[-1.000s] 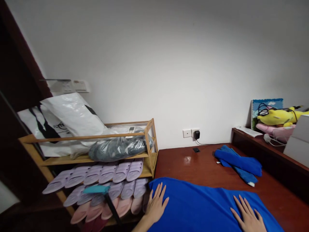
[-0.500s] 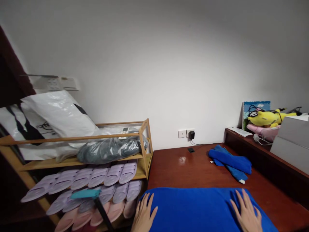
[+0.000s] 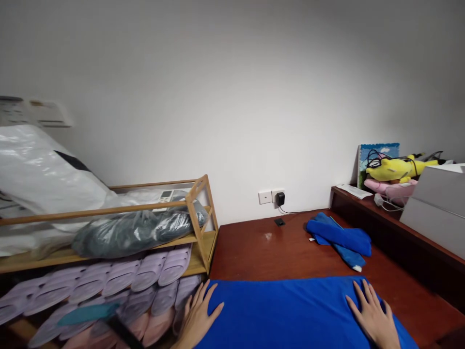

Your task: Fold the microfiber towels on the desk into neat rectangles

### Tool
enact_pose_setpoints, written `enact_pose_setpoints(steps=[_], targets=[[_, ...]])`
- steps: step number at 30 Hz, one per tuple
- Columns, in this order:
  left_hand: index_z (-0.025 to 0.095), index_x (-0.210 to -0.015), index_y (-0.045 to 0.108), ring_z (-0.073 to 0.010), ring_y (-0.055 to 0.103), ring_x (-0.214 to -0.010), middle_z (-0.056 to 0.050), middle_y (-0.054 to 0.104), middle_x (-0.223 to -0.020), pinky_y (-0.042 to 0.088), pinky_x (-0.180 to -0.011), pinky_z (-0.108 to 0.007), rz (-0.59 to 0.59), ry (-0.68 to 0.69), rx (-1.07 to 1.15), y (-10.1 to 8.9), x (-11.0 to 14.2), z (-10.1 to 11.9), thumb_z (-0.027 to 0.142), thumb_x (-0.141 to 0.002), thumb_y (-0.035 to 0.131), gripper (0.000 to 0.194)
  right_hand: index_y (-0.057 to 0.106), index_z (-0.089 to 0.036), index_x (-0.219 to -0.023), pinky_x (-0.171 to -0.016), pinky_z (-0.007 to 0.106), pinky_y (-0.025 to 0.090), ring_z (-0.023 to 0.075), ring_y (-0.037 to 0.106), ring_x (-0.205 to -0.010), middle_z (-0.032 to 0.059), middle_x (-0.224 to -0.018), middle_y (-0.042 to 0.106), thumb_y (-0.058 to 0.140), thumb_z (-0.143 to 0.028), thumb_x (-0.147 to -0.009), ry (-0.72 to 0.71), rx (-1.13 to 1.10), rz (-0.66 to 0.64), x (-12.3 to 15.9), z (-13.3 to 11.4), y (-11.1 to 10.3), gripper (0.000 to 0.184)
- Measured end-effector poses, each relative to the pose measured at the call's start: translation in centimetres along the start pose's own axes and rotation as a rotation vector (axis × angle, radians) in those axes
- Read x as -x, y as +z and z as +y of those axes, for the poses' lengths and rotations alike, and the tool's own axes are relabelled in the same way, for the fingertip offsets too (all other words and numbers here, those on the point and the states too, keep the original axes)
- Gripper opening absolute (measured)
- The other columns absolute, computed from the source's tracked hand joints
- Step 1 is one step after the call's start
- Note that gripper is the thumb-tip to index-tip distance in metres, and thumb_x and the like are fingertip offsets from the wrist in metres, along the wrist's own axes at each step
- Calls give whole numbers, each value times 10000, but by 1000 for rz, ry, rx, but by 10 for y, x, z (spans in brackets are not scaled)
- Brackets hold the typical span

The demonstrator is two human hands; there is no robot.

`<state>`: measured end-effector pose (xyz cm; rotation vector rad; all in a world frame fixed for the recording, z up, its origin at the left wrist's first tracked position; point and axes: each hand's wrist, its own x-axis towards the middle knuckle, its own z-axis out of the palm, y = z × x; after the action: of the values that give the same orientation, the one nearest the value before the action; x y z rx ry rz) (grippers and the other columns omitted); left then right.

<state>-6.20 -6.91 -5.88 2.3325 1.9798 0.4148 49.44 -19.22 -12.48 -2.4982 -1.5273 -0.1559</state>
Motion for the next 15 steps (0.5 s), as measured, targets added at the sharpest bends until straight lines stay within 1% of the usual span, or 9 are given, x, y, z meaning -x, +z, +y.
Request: enact_pose_setpoints(steps=[1, 3, 5, 7, 10, 12, 13, 15], targets=[[249, -1341, 423, -265, 226, -1373, -62, 329, -1477, 189, -1097, -508, -9, 4, 9, -1, -1, -2, 508, -811, 439, 590, 261, -264, -1421, -1091, 535, 183, 233, 113, -1406, 46, -1523, 210, 229, -680, -779, 8, -22, -24, -4, 3, 0, 766], [229, -1364, 383, -255, 230, -1372, -75, 289, -1495, 224, -1095, -476, -36, 29, 81, 1, -4, -7, 508, -808, 450, 625, 259, -294, -1417, -1091, 540, 189, 224, 141, -1402, 20, -1516, 235, 227, -686, -788, 33, -76, -88, -12, 9, -1, 742], [205, -1398, 308, -230, 222, -1376, -81, 214, -1522, 262, -1094, -414, -53, 64, 210, 5, -6, -12, 495, -820, 445, 660, 273, -319, -1408, -1091, 532, 197, 209, 162, -1398, -3, -1510, 251, 205, -670, -806, 61, -106, -146, -18, 14, 0, 701], [226, -1422, 235, -212, 214, -1379, -59, 143, -1541, 281, -1094, -377, -55, 79, 347, 10, -7, -15, 477, -836, 439, 670, 265, -326, -1410, -1090, 531, 192, 204, 145, -1401, -12, -1514, 237, 199, -655, -811, 65, -81, -169, -23, 16, 2, 687], [283, -1428, 191, -212, 192, -1384, -15, 83, -1552, 277, -1103, -381, -62, 63, 492, 15, -7, -16, 464, -843, 443, 662, 214, -297, -1430, -1088, 553, 162, 220, 100, -1408, 17, -1531, 180, 208, -646, -804, 76, 3, -151, -28, 11, 2, 716], [288, -1426, 190, -215, 160, -1392, -11, 56, -1554, 251, -1115, -393, -73, 51, 550, 15, -7, -15, 467, -837, 450, 668, 238, -261, -1428, -1088, 559, 146, 236, 116, -1406, 55, -1528, 193, 183, -615, -820, 90, 32, -140, -29, -1, -5, 706], [285, -1425, 191, -217, 146, -1395, -14, 51, -1554, 239, -1120, -399, -79, 47, 571, 14, -7, -14, 469, -831, 457, 676, 256, -245, -1424, -1087, 563, 139, 246, 125, -1404, 70, -1524, 205, 176, -602, -825, 91, 37, -118, -29, -9, -10, 702], [273, -1426, 186, -222, 144, -1395, -29, 76, -1551, 232, -1122, -409, -76, 31, 602, 11, -7, -14, 464, -820, 466, 694, 262, -223, -1422, -1082, 580, 128, 263, 118, -1404, 88, -1524, 200, 175, -593, -827, 78, 39, -13, -26, -28, -24, 707]])
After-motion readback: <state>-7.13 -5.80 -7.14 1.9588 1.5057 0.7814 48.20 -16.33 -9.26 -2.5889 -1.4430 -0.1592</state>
